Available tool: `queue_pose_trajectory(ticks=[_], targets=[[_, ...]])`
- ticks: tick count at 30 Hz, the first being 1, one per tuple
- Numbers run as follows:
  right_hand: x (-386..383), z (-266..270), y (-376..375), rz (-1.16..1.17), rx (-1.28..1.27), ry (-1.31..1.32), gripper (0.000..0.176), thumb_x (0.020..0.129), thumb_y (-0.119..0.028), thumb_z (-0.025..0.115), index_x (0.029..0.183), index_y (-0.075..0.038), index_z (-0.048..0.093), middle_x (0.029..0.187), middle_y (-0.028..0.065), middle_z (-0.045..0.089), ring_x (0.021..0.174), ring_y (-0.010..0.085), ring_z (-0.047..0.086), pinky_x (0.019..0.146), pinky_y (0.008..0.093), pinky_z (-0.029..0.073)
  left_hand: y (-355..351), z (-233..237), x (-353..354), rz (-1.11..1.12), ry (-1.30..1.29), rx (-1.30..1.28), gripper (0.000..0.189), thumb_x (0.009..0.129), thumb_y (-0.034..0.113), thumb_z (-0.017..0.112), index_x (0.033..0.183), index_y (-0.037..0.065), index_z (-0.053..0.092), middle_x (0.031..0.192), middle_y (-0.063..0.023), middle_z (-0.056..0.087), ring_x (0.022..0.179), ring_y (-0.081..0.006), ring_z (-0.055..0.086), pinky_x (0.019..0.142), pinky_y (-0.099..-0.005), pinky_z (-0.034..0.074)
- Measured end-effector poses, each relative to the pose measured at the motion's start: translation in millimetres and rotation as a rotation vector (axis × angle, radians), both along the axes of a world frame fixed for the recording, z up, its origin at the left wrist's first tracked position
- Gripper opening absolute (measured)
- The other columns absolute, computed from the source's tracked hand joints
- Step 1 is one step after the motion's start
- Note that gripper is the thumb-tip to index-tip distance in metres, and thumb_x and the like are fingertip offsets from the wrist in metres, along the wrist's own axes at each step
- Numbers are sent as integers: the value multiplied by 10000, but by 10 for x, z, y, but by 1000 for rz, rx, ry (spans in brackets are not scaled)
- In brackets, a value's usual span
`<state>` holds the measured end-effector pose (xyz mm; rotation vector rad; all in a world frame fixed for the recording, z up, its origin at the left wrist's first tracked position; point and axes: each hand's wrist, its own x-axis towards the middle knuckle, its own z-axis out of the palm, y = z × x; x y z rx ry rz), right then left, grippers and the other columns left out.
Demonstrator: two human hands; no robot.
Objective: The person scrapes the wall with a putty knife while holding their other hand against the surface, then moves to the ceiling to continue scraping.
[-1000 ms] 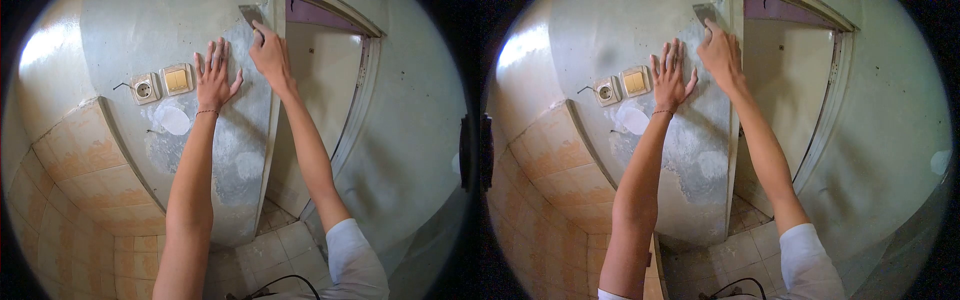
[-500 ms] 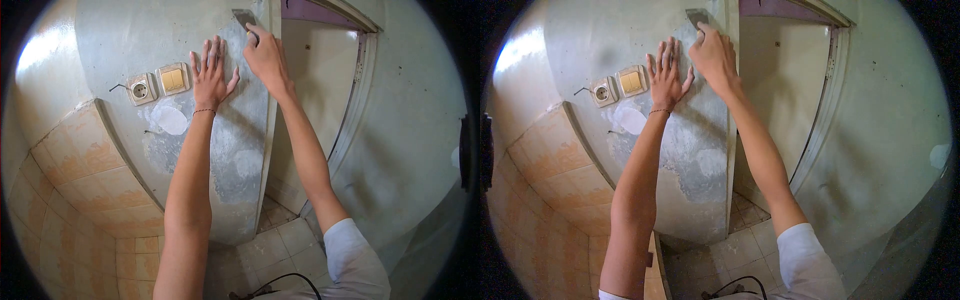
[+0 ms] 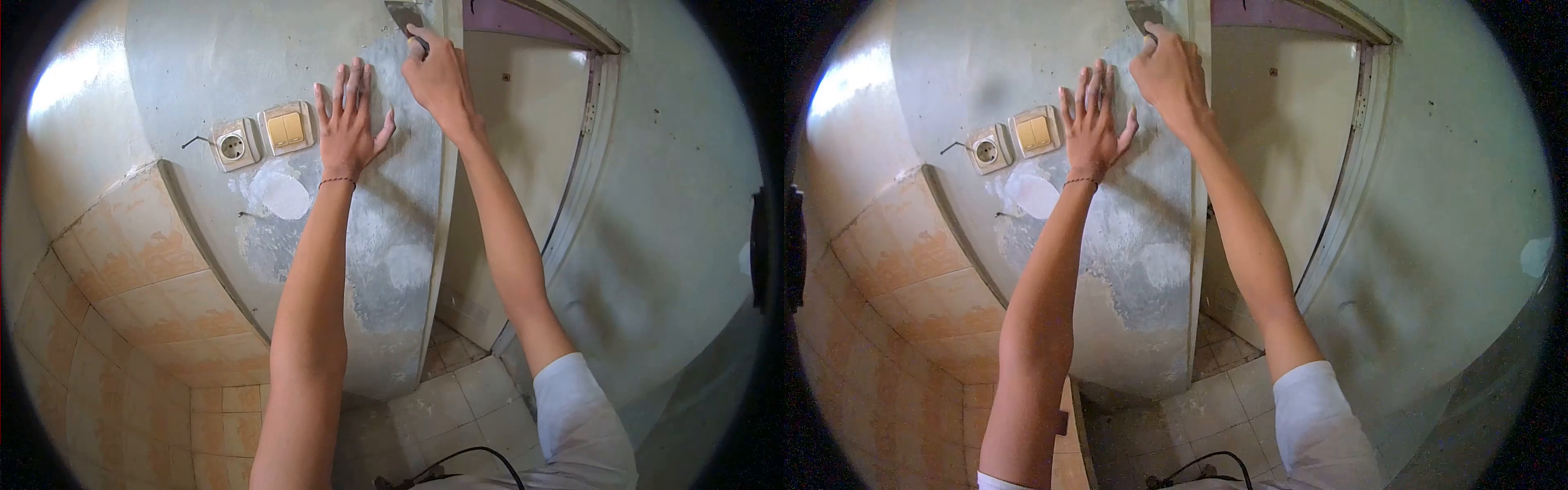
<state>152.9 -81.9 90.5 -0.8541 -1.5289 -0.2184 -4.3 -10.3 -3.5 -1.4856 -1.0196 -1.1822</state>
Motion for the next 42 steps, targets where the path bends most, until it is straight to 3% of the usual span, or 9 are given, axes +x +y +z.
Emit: queue_pose_trajectory(ticks=[14,20,35,39,42], targets=[[-29,-144,83,-57,94,-23,458,1007,-199,492,1377,-9,685,1199,329,723,1164,521,671,1042,544,534,-1,7,-2,-6,3,-5,831,1000,537,530,1690,114,344,1770,-38,283,1645,-232,215,1337,-564,70],[-18,103,111,-56,79,8,460,1013,-214,496,1383,-16,685,1221,327,719,1186,513,665,1071,535,519,-3,11,-1,5,4,0,837,999,541,532,1695,120,336,1770,-36,285,1645,-232,215,1338,-559,64],[151,17,124,-66,105,-23,445,1012,-196,500,1363,-11,700,1192,324,725,1147,524,676,1053,518,534,13,8,2,-31,-7,-3,820,1008,542,511,1700,143,329,1776,-23,267,1649,-223,196,1342,-556,58],[166,211,148,-58,34,29,438,1014,-192,502,1362,-17,703,1206,330,716,1171,520,668,1054,515,532,6,-7,-4,6,5,-16,820,1008,544,508,1699,141,329,1777,-25,261,1650,-227,192,1343,-557,61],[170,156,122,-72,152,2,438,1021,-202,495,1360,-20,705,1208,332,713,1174,515,669,1047,513,534,1,1,5,24,9,-17,830,1004,547,513,1699,131,328,1776,-28,263,1648,-228,196,1343,-557,62]])
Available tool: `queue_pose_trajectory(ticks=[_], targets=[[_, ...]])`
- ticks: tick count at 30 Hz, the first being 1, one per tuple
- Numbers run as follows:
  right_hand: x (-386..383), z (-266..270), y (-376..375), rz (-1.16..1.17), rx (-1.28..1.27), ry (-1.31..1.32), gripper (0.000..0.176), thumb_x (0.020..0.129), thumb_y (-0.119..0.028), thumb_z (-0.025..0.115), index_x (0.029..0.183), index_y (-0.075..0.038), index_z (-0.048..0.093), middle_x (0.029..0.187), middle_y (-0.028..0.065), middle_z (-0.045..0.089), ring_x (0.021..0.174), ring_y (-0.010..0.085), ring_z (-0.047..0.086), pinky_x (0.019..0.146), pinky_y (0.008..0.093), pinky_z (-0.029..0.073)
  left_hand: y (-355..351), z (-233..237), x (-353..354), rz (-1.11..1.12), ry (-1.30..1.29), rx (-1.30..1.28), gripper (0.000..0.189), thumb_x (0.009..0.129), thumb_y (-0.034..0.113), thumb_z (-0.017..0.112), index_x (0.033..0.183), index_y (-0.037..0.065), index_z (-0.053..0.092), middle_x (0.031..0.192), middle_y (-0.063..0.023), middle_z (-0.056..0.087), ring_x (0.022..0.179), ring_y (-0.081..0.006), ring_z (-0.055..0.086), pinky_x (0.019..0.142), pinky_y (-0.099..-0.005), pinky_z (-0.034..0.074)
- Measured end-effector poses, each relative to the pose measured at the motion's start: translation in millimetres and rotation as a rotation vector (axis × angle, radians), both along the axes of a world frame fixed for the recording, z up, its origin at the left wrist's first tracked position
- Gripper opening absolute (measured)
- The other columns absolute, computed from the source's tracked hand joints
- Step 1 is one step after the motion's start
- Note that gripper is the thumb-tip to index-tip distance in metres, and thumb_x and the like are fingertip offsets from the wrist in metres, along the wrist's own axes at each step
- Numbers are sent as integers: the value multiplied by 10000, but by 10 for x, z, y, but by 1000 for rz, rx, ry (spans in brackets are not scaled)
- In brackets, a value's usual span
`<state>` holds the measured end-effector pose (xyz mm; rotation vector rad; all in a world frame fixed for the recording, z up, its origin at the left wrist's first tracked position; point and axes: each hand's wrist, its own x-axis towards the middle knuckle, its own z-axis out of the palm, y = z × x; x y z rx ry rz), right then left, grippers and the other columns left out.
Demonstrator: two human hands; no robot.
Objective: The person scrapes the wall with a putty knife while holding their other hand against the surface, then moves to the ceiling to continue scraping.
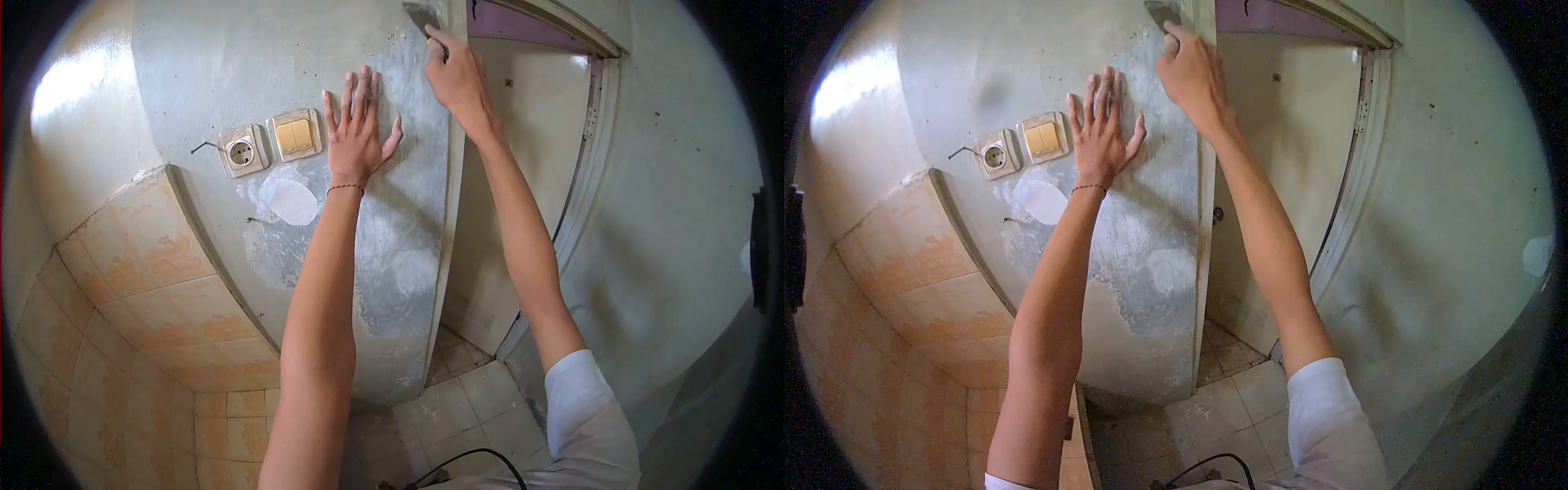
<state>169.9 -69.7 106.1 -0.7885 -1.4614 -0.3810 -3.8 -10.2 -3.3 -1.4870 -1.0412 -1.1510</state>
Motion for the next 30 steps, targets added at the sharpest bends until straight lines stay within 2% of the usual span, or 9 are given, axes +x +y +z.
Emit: queue_pose_trajectory(ticks=[2,5,12,14,18,20,23,27,30], targets=[[-12,-101,-147,26,-127,-24,437,1026,-201,487,1357,-19,706,1213,336,709,1177,510,671,1055,512,529,9,11,-3,-18,-8,15,835,1001,549,517,1696,125,330,1773,-28,269,1648,-229,197,1343,-559,66],[40,45,172,-17,68,-33,447,1029,-209,476,1370,-26,701,1218,340,704,1170,516,670,1060,519,525,6,12,-4,-2,-7,11,832,1001,551,517,1694,128,338,1772,-29,274,1648,-228,197,1341,-559,68],[12,-39,72,-34,-67,8,460,1039,-237,470,1382,-27,692,1188,337,712,1137,537,668,1048,534,527,17,24,-1,28,7,25,825,1001,551,518,1688,126,353,1770,-29,277,1644,-228,209,1341,-558,75],[64,-64,261,-62,73,14,447,1028,-219,496,1396,-68,699,947,307,725,918,480,723,873,511,547,20,9,-1,-7,-8,31,821,1003,552,516,1687,126,355,1771,-22,273,1644,-225,207,1341,-560,72],[95,55,297,-43,76,43,443,1033,-217,489,1397,-81,702,954,313,721,920,480,721,877,516,545,12,1,-7,15,-1,16,825,1005,557,511,1689,124,349,1775,-21,264,1647,-224,199,1342,-557,61],[127,-25,250,-26,80,-5,454,1046,-219,479,1403,-18,673,1154,321,728,1089,535,682,1020,536,538,12,4,-6,23,5,4,819,1009,552,506,1691,126,346,1777,-21,258,1648,-222,194,1343,-554,56],[172,-83,207,-89,-27,-44,448,1049,-211,474,1396,-12,677,1137,320,733,1052,521,700,1001,532,550,12,8,5,-25,-13,6,809,1015,546,495,1695,138,338,1780,-23,251,1650,-219,189,1344,-552,51],[206,183,197,-82,77,-31,453,1046,-209,473,1399,-15,679,1160,321,731,1050,500,714,998,533,556,16,-4,-6,-13,1,8,803,1019,544,485,1699,146,330,1782,-24,247,1653,-218,180,1344,-549,40],[199,162,-9,-26,-100,10,450,1039,-200,475,1388,-9,685,1145,316,737,1044,499,717,987,544,556,3,-2,4,45,7,-11,812,1019,547,485,1704,144,318,1781,-26,249,1656,-217,173,1345,-541,32]])
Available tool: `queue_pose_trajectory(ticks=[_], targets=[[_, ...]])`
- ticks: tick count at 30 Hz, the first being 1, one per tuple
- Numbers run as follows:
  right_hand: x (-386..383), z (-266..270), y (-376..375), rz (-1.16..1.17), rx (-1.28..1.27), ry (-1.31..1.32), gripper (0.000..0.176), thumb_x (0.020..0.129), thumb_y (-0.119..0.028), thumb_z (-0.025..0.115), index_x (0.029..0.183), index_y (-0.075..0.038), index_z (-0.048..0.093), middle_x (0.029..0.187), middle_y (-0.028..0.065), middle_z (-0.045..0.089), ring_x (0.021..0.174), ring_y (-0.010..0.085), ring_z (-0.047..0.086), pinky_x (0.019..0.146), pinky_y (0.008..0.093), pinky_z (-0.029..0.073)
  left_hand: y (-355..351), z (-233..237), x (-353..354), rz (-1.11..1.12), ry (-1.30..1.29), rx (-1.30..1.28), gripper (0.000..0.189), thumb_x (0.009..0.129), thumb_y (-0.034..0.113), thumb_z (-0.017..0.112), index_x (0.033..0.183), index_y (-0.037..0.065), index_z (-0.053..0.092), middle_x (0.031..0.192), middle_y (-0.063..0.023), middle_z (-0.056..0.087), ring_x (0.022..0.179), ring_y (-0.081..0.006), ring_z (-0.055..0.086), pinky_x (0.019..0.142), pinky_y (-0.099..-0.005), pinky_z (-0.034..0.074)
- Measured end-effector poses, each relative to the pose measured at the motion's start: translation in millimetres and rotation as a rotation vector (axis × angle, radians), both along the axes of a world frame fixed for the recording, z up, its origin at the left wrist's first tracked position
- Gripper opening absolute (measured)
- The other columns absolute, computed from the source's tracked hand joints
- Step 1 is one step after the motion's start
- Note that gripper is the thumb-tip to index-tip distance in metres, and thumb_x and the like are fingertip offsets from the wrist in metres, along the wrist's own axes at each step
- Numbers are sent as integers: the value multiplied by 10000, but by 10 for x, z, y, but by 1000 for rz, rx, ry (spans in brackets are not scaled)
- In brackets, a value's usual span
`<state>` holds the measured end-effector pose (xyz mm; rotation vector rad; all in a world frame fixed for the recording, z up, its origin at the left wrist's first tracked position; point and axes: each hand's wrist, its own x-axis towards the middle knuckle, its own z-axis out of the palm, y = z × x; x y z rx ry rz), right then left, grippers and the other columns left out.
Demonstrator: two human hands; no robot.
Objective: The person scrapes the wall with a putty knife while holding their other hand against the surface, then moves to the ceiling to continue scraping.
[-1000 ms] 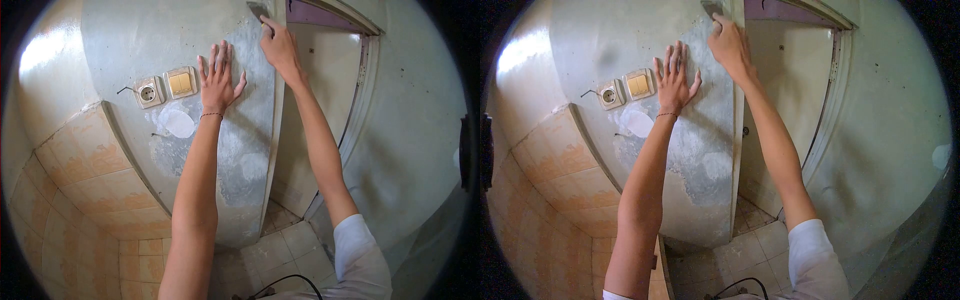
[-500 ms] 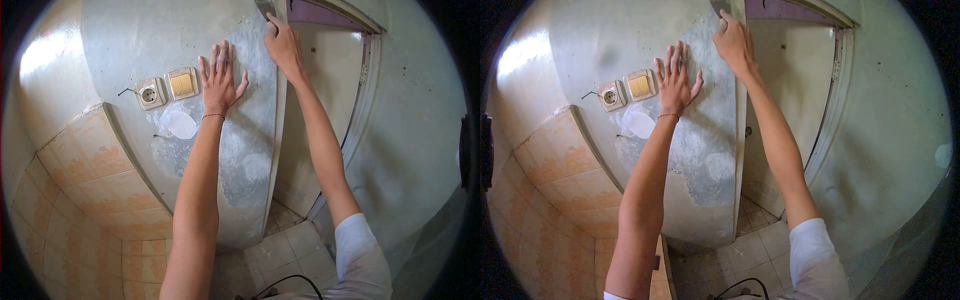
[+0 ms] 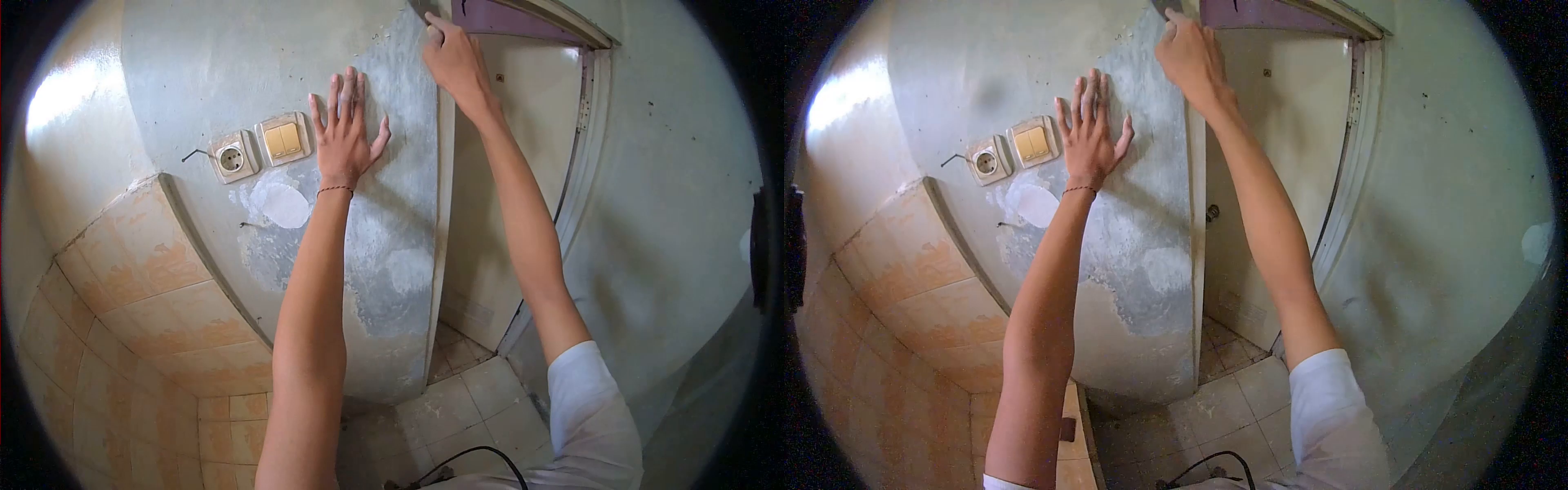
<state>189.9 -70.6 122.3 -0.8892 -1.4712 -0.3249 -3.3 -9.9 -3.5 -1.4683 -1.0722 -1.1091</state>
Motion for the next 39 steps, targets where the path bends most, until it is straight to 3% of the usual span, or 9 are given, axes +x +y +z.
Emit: queue_pose_trajectory(ticks=[6,8,9,11,17,29,32,39], targets=[[48,43,149,-88,134,-98,448,1019,-210,490,1348,8,703,1133,327,733,1088,515,701,1000,551,548,5,3,-2,-33,-7,2,813,1018,549,487,1704,147,319,1782,-29,247,1658,-214,165,1342,-549,26],[46,189,138,-101,110,-100,482,972,-198,498,1365,-1,698,897,329,724,897,473,730,942,500,551,6,-1,1,-23,0,5,813,1018,548,488,1703,143,321,1781,-30,251,1657,-215,169,1341,-549,26],[50,183,64,-104,109,-97,482,972,-198,498,1365,-1,698,897,329,724,897,473,730,942,500,551,1,3,0,-11,4,11,813,1019,548,490,1701,139,323,1780,-32,255,1656,-217,173,1340,-549,27],[54,110,-95,44,-25,-80,472,984,-209,494,1345,15,700,1173,335,721,1131,530,680,1053,544,526,-16,0,2,2,9,3,813,1020,546,492,1700,132,325,1780,-36,255,1658,-221,170,1339,-548,27],[41,102,29,55,43,-66,476,979,-206,494,1343,20,700,1233,331,706,1175,516,668,1071,513,522,1,6,-11,-39,8,5,817,1020,539,499,1702,126,317,1783,-44,245,1660,-225,160,1339,-546,19],[66,-7,76,122,59,-11,464,1024,-236,489,1352,20,696,1234,333,703,1175,515,667,1071,509,522,-20,6,0,-24,10,10,816,1015,528,519,1695,118,331,1780,-44,255,1652,-237,186,1341,-537,33],[78,-210,119,44,97,-28,471,1031,-240,487,1375,17,681,1219,341,703,1163,521,669,1066,512,526,-25,7,6,7,9,-4,817,1019,530,511,1700,122,320,1781,-44,252,1655,-236,179,1341,-537,29],[116,90,257,30,156,-7,477,1026,-225,482,1399,9,667,1193,322,723,1139,510,687,1056,516,535,13,-2,-7,-6,10,-12,820,1026,548,481,1710,136,297,1787,-38,234,1660,-231,157,1342,-539,15]])
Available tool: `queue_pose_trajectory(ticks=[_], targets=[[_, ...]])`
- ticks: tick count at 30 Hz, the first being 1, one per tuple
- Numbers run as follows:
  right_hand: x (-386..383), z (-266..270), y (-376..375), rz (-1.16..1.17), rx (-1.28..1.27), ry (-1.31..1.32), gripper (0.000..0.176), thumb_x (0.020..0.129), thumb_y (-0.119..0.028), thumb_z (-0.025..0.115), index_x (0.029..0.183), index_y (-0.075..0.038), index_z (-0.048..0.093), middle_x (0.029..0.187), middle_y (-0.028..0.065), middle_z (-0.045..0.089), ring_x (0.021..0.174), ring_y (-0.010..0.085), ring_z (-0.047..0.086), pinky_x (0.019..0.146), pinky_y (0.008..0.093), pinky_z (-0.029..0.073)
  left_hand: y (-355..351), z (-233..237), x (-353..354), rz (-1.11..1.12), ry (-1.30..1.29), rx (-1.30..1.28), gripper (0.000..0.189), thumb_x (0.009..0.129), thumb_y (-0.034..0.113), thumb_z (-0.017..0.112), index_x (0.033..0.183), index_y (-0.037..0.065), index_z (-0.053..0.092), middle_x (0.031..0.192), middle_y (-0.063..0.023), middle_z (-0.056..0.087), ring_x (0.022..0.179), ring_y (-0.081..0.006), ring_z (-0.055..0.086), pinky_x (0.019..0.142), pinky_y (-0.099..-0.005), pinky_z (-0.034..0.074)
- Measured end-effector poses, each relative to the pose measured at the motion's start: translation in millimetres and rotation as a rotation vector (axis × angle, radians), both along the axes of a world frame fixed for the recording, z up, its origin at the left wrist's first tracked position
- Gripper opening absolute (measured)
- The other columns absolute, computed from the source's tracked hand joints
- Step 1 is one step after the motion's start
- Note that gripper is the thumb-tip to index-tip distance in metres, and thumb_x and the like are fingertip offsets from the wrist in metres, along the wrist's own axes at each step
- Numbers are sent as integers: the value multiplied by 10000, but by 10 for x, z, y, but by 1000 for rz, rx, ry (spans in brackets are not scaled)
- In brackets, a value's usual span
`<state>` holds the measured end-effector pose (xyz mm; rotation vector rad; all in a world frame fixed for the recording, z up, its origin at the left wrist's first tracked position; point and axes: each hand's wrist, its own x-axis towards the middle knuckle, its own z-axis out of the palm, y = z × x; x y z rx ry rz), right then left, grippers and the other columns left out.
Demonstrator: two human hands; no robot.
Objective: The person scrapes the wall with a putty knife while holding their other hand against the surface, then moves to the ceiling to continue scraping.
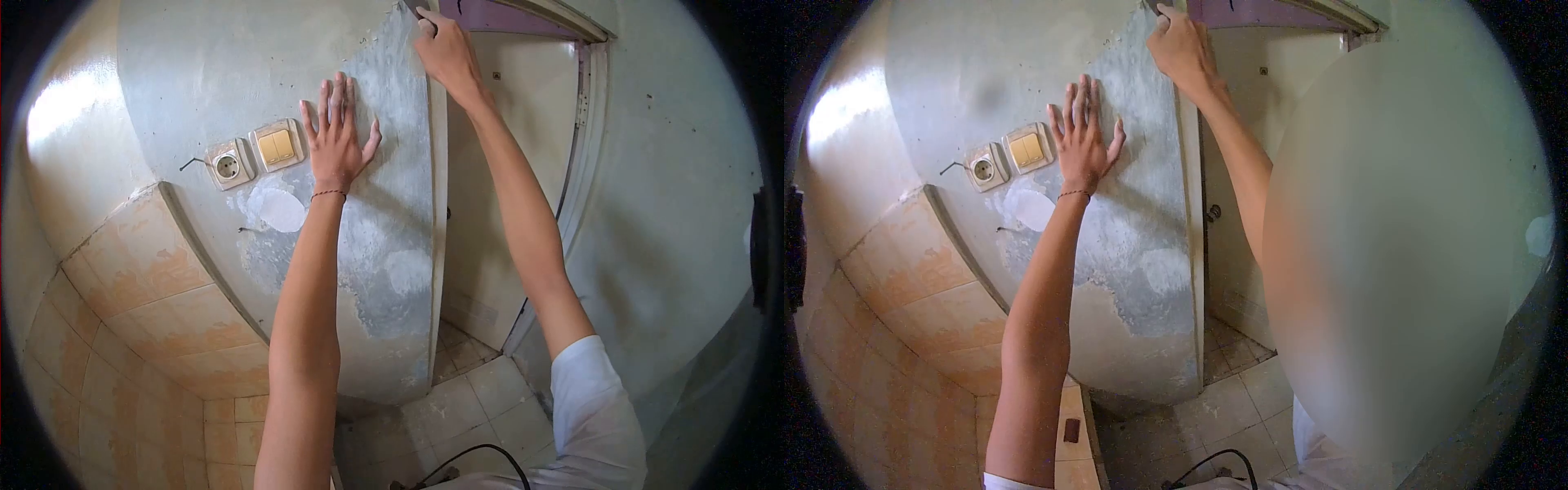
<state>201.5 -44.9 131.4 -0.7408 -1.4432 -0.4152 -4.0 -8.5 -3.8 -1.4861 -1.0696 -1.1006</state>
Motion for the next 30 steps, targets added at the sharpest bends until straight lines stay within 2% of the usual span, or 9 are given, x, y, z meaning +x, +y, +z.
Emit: queue_pose_trajectory(ticks=[3,5,6,8,14,21,24,26,30], targets=[[45,-119,-177,-55,-29,-27,483,1016,-228,487,1390,17,671,1165,314,738,1112,502,702,1049,518,538,-2,3,4,1,-3,5,816,1026,547,483,1707,134,304,1784,-39,242,1659,-230,161,1342,-540,14],[62,-144,-440,-16,-260,-100,491,1004,-233,482,1378,15,682,1148,318,743,1108,500,706,1056,515,536,1,25,-1,-20,-10,19,811,1026,544,486,1705,137,310,1782,-39,248,1657,-230,166,1341,-541,16],[70,-127,-398,-17,-265,-99,491,1004,-233,482,1378,15,682,1148,318,743,1108,500,706,1056,515,536,-6,7,2,-43,-9,23,807,1026,541,488,1704,139,316,1779,-39,255,1656,-229,172,1341,-543,18],[59,-67,-287,-68,-128,-112,484,994,-226,486,1365,3,696,1136,321,743,1114,495,705,1059,518,533,-5,13,0,-34,-4,27,805,1024,536,496,1701,137,322,1777,-41,261,1653,-230,180,1339,-543,23],[12,-268,-481,22,-239,-123,471,987,-206,502,1353,19,695,1177,321,731,1128,503,695,1055,511,536,-9,15,14,-25,0,47,803,1019,515,520,1696,125,332,1772,-45,276,1647,-232,200,1335,-543,42],[-171,-172,-339,39,-126,15,444,1007,-211,510,1327,29,702,1194,324,720,1154,515,675,1040,512,539,-24,7,-2,-27,3,30,799,1019,515,518,1692,123,342,1772,-48,276,1649,-234,193,1336,-540,41],[-191,-281,-397,38,-251,28,439,1013,-214,505,1308,45,703,1199,324,720,1161,516,673,1036,517,539,-26,-12,17,-14,8,27,800,1017,519,519,1690,122,346,1770,-48,279,1649,-235,193,1335,-542,42],[-217,-315,-235,53,-112,54,429,1021,-212,506,1302,43,705,1181,324,726,1157,522,672,1026,523,539,-3,38,-2,-10,4,37,801,1017,521,521,1688,121,348,1769,-47,282,1648,-235,197,1335,-544,46],[-277,-400,-168,99,-45,80,425,1035,-217,505,1306,45,702,1187,323,724,1156,519,674,1023,521,539,-22,6,-6,-59,-2,47,805,1010,512,545,1685,117,353,1763,-49,295,1640,-239,217,1330,-554,68]])
